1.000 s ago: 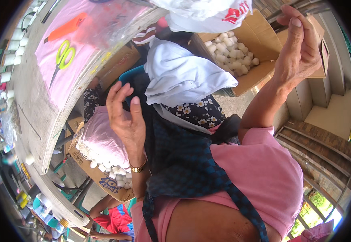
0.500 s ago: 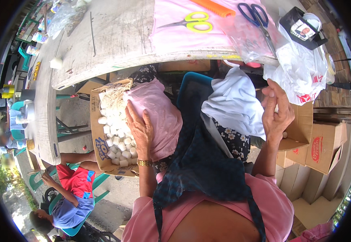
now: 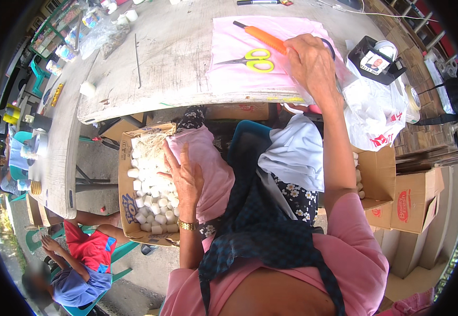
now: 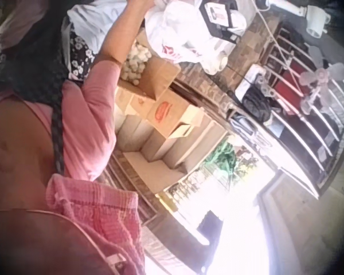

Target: The person inserts wicks into small white cylindrical candles, trims the wicks with scissors, and wipes the candles with a cloth. The person repeats this process for multiple candles at a work table.

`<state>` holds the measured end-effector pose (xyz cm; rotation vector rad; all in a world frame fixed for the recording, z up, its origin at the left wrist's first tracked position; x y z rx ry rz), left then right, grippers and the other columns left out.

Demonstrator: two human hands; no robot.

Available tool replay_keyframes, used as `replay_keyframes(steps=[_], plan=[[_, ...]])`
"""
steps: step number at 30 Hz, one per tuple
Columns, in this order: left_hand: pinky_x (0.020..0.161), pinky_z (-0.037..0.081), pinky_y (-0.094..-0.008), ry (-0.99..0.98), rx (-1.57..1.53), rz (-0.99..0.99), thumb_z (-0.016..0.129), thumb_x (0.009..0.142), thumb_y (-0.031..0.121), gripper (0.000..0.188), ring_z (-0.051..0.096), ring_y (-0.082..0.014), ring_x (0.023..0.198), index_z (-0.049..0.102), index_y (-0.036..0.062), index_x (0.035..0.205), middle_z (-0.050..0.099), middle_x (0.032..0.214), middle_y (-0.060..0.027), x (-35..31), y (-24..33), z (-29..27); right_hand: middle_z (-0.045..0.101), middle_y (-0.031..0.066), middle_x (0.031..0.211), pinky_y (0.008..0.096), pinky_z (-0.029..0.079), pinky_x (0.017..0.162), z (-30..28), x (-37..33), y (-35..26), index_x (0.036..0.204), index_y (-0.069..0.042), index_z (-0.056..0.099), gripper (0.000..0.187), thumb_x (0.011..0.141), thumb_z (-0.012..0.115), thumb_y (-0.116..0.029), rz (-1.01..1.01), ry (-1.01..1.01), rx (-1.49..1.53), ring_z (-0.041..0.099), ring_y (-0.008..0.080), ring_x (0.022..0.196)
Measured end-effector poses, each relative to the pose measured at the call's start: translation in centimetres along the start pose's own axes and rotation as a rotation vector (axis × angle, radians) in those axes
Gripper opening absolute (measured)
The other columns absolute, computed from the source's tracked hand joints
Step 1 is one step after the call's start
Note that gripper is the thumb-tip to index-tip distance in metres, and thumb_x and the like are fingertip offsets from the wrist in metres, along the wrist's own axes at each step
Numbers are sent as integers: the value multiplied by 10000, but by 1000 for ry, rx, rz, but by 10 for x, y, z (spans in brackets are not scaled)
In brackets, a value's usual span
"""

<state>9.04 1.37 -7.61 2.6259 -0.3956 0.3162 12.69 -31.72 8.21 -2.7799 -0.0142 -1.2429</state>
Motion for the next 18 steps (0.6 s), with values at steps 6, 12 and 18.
replay_keyframes(steps=[6,12,18], plan=[[954,82,-773,-2,-75,-12,602,763,96,663,205,-431,1360,404,168,1392,167,1499,-233,-11,10,7,652,146,881,470,474,735,34,5,8,949,-68,661,222,767,656,-195,86,-165,-182,623,291,895],[948,97,-774,3,-41,63,627,778,133,570,253,-402,1344,472,154,1326,239,1481,-188,-14,20,10,635,181,818,445,493,713,29,2,33,939,-55,655,217,755,645,-170,25,63,-324,628,319,817],[946,57,-781,12,-23,71,618,782,146,530,256,-404,1340,496,144,1298,266,1467,-193,-15,14,13,640,185,788,432,508,690,3,-4,62,985,-62,655,202,814,605,-157,152,103,-367,629,356,765]])
Point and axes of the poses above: each hand's wrist, its own x-axis towards the middle knuckle, its own z-axis out of the palm, y = z × x, the point moved 1 cm from there along x, towards the middle knuckle
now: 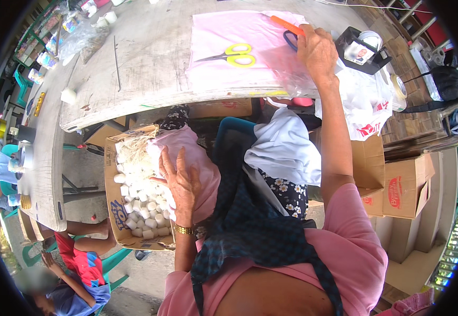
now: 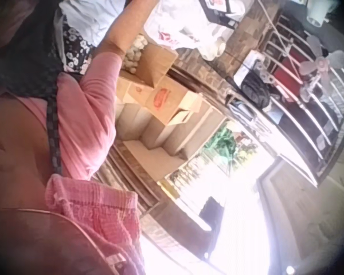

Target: The person inserts wicks into small white cylindrical candles, trims the wicks with scissors, and wipes the candles with a cloth. The person repeats this process for multiple candles at a work table.

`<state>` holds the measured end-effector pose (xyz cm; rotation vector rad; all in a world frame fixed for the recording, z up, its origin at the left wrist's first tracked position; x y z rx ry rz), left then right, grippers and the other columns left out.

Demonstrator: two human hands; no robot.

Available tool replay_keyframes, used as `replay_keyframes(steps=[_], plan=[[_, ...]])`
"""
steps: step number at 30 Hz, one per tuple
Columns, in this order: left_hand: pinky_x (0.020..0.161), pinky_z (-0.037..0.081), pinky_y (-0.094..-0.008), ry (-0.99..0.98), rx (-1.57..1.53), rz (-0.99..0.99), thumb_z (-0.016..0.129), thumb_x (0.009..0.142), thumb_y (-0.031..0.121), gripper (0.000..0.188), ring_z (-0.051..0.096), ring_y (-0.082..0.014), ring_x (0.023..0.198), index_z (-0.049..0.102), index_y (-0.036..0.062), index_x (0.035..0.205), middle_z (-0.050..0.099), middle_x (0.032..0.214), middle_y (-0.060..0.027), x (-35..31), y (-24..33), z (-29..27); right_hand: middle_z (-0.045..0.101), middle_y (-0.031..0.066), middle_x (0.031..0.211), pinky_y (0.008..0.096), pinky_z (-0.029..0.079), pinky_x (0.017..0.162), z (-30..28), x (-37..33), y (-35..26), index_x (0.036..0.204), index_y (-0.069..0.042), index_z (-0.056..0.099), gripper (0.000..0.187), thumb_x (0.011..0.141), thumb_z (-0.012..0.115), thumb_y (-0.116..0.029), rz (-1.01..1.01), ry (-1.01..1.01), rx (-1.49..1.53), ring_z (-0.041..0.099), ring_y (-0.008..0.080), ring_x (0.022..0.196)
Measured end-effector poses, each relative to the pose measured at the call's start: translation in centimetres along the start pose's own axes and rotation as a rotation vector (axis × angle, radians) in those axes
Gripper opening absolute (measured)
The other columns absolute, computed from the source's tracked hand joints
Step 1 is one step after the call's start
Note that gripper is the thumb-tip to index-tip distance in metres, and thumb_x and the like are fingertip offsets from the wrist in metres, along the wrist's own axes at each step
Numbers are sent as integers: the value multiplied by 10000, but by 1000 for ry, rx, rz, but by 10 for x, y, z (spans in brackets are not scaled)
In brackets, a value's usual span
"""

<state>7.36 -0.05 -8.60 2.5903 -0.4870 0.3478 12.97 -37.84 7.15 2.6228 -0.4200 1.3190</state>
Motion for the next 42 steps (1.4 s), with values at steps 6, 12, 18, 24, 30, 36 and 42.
replay_keyframes(steps=[6,12,18,24,30,36,42], plan=[[962,49,-767,29,-3,29,626,760,105,537,294,-413,1320,500,150,1281,296,1454,-187,4,4,2,662,236,841,429,505,715,-13,7,33,992,-12,656,214,826,568,-115,375,103,355,654,373,753],[963,50,-767,36,-11,37,626,751,83,543,302,-414,1316,494,155,1272,324,1437,-184,5,0,8,656,106,718,364,510,563,-36,-5,19,992,-68,685,198,804,629,-99,136,319,-95,654,267,645],[962,40,-769,55,-19,65,624,748,76,533,310,-394,1319,509,169,1260,334,1429,-177,2,0,8,683,118,763,341,525,582,-50,-37,26,945,-50,700,147,811,649,-84,304,255,163,679,227,684],[969,56,-754,38,-42,25,607,803,123,432,308,-384,1326,557,153,1231,324,1449,-154,6,2,15,658,205,951,349,581,633,-70,-70,-10,1018,1,576,155,916,555,-113,1026,80,1959,682,235,732],[971,27,-757,31,-67,22,617,777,109,435,331,-375,1317,568,149,1208,340,1433,-170,2,4,14,632,210,989,346,537,636,-80,-118,-101,1117,-62,538,223,900,581,-95,1070,-824,2760,651,247,748],[975,32,-757,57,-39,13,631,801,119,376,352,-345,1318,592,140,1174,343,1437,-153,-5,-1,12,620,157,1003,322,513,679,-98,-107,-122,1360,-48,350,507,909,569,-122,731,-784,2260,637,215,764],[977,19,-755,71,-51,41,646,793,117,371,366,-343,1308,595,141,1160,355,1426,-155,-5,-1,11,602,109,874,260,459,581,-96,-114,-118,1283,-31,427,451,931,568,-277,797,-901,2387,564,152,654]])
Point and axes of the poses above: each hand's wrist, its own x-axis towards the middle knuckle, its own z-axis out of the palm, y = z × x, the point moved 1 cm from there along x, towards the middle knuckle
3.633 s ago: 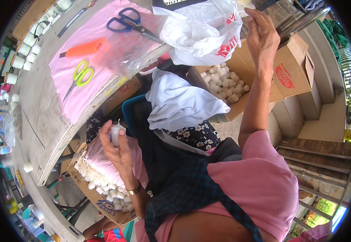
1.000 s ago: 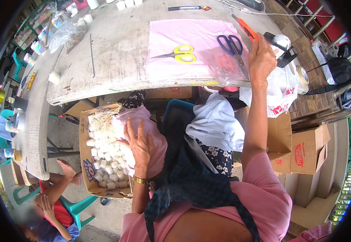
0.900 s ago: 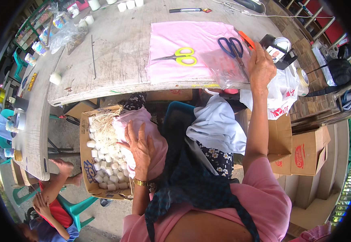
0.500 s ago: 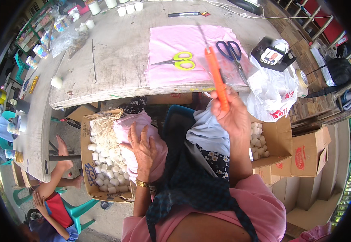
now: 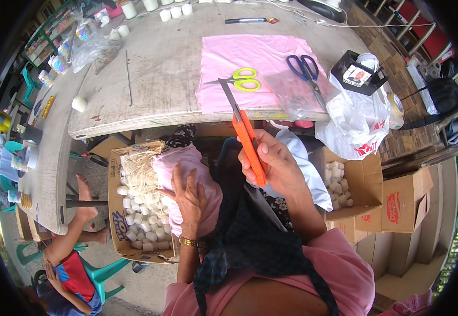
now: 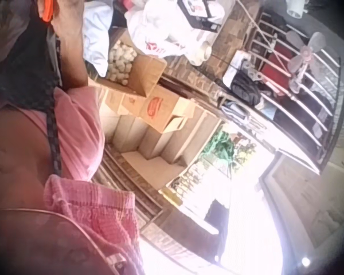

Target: The person inserts wicks into small white cylindrical candles, trims the wicks with scissors, and wipes the candles with a cloth. The person repeats this process for multiple candles at a work table.

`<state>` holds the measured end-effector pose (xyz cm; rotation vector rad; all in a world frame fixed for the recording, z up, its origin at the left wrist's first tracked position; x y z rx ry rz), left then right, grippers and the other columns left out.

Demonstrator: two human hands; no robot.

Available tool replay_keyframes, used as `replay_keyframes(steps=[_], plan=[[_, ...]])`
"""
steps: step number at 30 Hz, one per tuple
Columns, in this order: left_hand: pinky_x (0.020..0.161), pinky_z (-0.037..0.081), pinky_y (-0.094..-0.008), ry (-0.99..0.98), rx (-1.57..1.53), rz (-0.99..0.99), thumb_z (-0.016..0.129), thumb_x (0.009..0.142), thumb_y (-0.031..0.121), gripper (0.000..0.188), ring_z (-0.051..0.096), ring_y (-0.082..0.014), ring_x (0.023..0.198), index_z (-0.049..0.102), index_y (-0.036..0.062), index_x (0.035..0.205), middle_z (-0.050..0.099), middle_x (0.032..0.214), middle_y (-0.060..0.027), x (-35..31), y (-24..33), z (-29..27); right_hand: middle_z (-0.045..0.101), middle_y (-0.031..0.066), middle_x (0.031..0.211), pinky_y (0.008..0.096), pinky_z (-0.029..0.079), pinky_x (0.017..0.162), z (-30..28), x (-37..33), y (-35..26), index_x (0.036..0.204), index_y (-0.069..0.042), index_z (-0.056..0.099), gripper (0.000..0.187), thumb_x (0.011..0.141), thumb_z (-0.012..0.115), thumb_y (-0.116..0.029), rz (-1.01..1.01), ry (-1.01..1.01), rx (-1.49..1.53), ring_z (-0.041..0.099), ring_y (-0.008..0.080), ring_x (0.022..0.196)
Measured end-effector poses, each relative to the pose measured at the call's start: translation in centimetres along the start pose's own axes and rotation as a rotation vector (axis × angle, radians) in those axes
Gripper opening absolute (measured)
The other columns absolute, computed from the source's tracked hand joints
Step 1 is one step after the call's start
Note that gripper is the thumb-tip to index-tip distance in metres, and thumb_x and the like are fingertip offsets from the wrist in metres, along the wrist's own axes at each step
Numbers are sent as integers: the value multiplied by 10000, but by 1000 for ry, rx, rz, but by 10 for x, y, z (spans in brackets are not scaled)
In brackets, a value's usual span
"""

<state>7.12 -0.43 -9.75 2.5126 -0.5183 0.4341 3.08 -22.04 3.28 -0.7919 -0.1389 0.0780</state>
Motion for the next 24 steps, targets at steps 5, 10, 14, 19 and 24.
replay_keyframes(steps=[5,10,14,19,24], plan=[[980,13,-751,6,13,14,652,785,108,358,376,-343,1299,595,143,1137,365,1413,-160,1,0,0,585,83,781,257,444,563,6,-1,5,1199,-39,499,405,946,536,-354,-28,21,-118,543,147,627],[986,8,-745,1,41,18,657,762,87,362,388,-340,1286,598,149,1113,379,1397,-153,0,-3,0,583,100,820,273,466,586,11,1,6,1219,-56,487,390,964,495,-351,44,-13,21,580,169,663],[973,-19,-765,-4,19,18,617,735,60,391,391,-342,1285,599,149,1115,395,1386,-166,0,0,0,587,127,847,278,487,531,16,-2,1,1278,-86,440,411,970,473,-357,56,-64,113,628,198,653],[974,-19,-768,26,-7,33,626,725,81,392,389,-344,1284,599,183,1102,405,1377,-156,-3,-2,10,592,123,838,270,468,481,13,-6,-4,1326,-56,405,469,959,511,-328,-23,-5,22,585,173,574],[968,-11,-776,-5,31,-9,630,727,93,380,391,-340,1277,604,187,1095,396,1385,-156,-1,-4,9,601,121,846,266,456,492,13,2,-7,1342,-38,395,485,948,540,-281,-85,34,-93,555,157,563]])
Point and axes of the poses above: each hand's wrist, its own x-axis towards the middle knuckle, its own z-axis out of the palm, y = z × x, the point moved 1 cm from there along x, towards the middle knuckle
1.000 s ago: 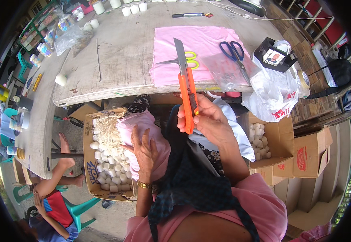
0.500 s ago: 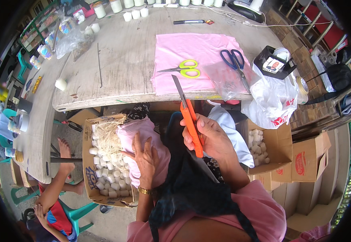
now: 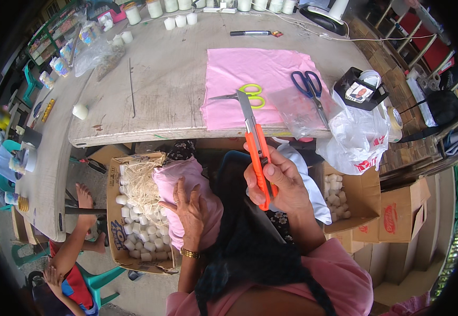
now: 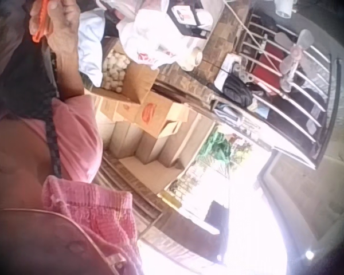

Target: The person inserts wicks into small white cylindrical candles, trims the wicks with scissors, and wipes the candles with a cloth. The person repeats this process for multiple candles at a work table.

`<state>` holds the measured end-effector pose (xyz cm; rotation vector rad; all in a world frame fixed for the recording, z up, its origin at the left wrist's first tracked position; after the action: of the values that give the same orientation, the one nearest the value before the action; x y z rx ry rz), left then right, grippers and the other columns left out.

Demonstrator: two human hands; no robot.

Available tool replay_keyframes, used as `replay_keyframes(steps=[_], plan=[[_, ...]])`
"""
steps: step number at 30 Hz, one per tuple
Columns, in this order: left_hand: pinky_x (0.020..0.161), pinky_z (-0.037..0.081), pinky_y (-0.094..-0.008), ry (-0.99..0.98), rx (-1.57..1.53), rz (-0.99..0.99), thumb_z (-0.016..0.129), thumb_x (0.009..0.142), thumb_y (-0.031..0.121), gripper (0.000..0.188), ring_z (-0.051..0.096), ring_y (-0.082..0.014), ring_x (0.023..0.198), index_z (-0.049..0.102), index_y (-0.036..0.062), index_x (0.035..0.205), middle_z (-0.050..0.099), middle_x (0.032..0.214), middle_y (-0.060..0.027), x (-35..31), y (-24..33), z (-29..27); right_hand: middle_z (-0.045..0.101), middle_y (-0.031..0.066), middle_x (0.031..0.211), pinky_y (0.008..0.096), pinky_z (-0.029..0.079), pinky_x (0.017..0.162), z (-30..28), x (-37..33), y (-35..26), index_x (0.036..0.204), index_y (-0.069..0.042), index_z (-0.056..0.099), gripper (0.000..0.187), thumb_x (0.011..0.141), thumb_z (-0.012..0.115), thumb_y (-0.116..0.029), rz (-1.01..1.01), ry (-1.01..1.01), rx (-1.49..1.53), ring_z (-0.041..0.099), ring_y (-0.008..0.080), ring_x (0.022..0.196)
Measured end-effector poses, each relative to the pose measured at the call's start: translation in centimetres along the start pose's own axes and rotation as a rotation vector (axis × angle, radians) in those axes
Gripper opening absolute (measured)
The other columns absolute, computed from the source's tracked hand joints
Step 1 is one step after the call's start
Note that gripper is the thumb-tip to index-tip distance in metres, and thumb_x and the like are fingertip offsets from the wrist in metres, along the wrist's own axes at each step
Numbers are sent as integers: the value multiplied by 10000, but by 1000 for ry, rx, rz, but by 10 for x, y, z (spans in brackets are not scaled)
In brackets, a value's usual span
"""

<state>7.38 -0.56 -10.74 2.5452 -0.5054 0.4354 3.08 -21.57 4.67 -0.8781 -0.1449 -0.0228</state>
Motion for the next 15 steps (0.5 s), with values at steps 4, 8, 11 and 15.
replay_keyframes(steps=[4,8,11,15], plan=[[949,16,-793,22,-40,12,622,753,113,325,380,-327,1280,621,159,1075,393,1378,-158,4,0,-5,606,132,850,262,450,501,7,9,6,1376,-3,363,533,935,568,-221,-36,19,-50,549,150,562],[941,64,-792,45,-155,-51,608,799,152,281,388,-331,1267,619,124,1079,392,1364,-162,2,3,-13,600,117,793,218,410,435,17,17,25,1340,15,402,491,954,536,-257,-52,90,-199,495,113,497],[953,94,-777,58,-298,-140,573,855,176,273,384,-333,1271,601,107,1118,383,1371,-148,3,13,-34,552,91,778,196,387,427,31,19,48,1344,-18,393,444,980,472,-260,64,10,-312,447,92,482],[988,82,-757,122,-481,-236,520,899,199,262,344,-323,1308,583,81,1124,370,1377,-140,6,20,-75,547,78,786,202,383,451,54,26,77,1325,-8,405,424,982,457,-252,195,-193,-330,453,90,506]])
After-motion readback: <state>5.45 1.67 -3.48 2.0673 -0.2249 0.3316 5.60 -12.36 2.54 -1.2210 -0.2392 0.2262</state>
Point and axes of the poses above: each hand's wrist, its own x-axis towards the middle knuckle, its own z-axis out of the palm, y = z × x, the point moved 1 cm from there along x, towards the middle knuckle
